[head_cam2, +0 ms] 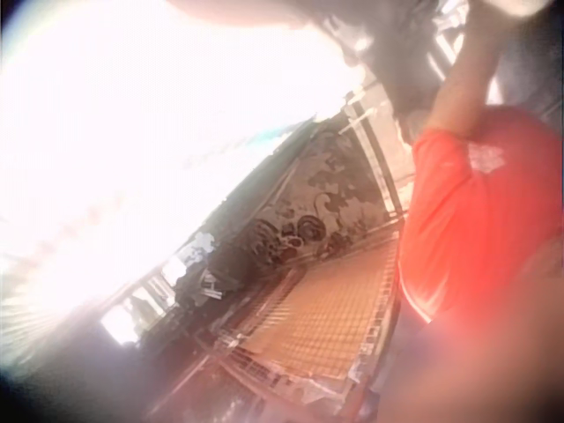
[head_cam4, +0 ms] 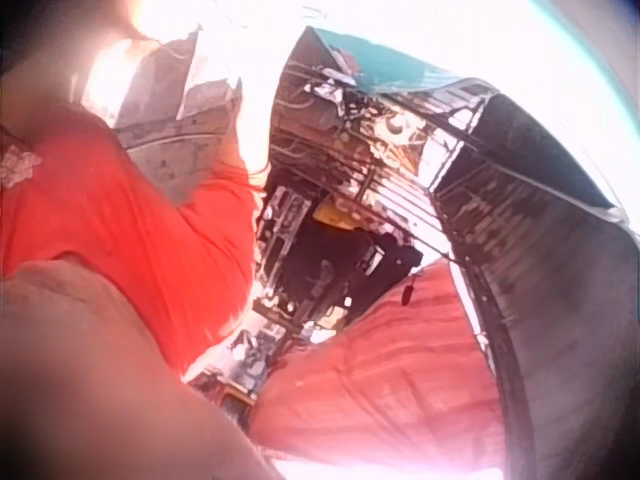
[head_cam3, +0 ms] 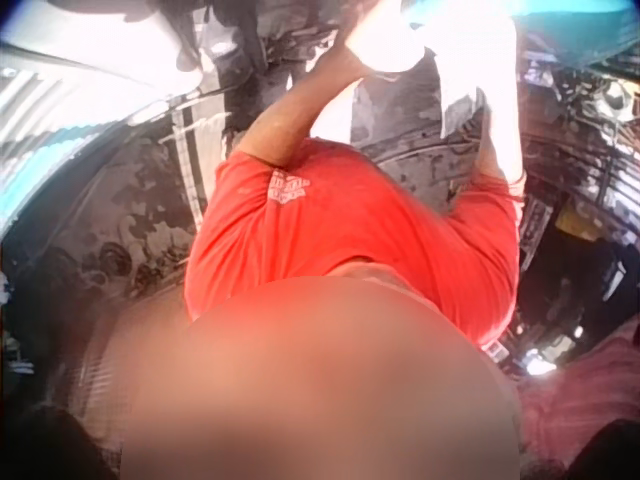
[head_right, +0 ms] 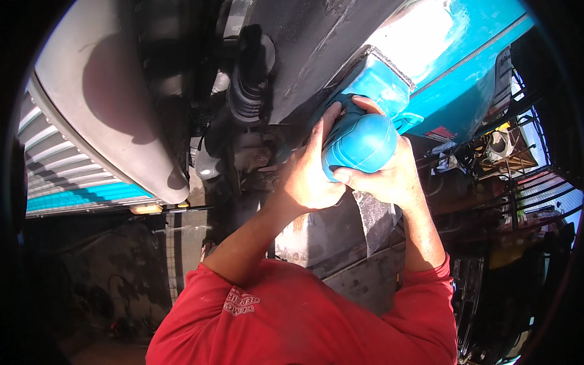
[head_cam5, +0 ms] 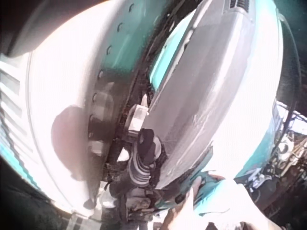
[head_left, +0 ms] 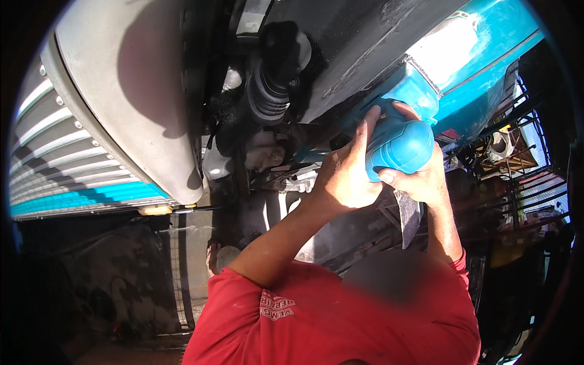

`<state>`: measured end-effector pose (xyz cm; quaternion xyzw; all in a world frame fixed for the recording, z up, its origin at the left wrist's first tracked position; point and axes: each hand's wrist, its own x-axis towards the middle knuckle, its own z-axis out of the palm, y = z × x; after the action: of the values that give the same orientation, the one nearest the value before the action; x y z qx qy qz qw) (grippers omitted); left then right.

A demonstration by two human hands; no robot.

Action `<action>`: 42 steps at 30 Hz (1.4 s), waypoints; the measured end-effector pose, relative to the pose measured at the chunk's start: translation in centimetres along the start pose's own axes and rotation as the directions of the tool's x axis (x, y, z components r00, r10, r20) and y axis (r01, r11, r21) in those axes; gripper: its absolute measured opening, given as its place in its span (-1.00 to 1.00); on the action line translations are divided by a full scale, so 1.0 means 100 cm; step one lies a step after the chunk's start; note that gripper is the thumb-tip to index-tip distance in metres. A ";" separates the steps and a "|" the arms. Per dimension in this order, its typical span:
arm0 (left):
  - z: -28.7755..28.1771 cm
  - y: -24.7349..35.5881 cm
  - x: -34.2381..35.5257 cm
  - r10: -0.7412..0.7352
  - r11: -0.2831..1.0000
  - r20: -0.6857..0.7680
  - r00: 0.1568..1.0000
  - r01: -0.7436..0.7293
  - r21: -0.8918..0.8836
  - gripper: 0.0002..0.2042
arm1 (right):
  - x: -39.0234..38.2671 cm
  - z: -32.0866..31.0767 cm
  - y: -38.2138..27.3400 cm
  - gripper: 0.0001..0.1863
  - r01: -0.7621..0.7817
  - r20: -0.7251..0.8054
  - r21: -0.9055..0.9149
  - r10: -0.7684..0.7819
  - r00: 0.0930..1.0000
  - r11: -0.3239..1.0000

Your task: The person uses a handheld electric sander to smooth a teal vehicle panel near the wheel well. They move the sander along the seam and then wipe the surface with a cloth to remove dust.

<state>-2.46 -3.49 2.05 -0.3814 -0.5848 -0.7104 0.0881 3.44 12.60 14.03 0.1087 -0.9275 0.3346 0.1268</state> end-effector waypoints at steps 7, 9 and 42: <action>0.025 0.067 0.074 0.195 0.976 -0.038 0.980 -0.190 0.106 0.11 | 0.023 -0.074 -0.059 0.33 -0.039 -0.207 0.006 0.039 0.978 0.999; 0.031 0.076 0.083 0.206 0.975 -0.060 0.977 -0.199 0.101 0.12 | 0.029 -0.082 -0.065 0.29 0.023 -0.241 0.004 -0.021 0.970 1.000; 0.075 0.090 0.096 0.210 0.968 -0.039 0.977 -0.202 0.151 0.12 | 0.020 -0.143 -0.032 0.29 0.032 -0.110 0.027 -0.029 0.994 0.999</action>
<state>-0.71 3.67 15.29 -0.4130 -0.5901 -0.6627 0.2052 4.76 19.25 27.22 0.1062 -0.9125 0.3512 0.1810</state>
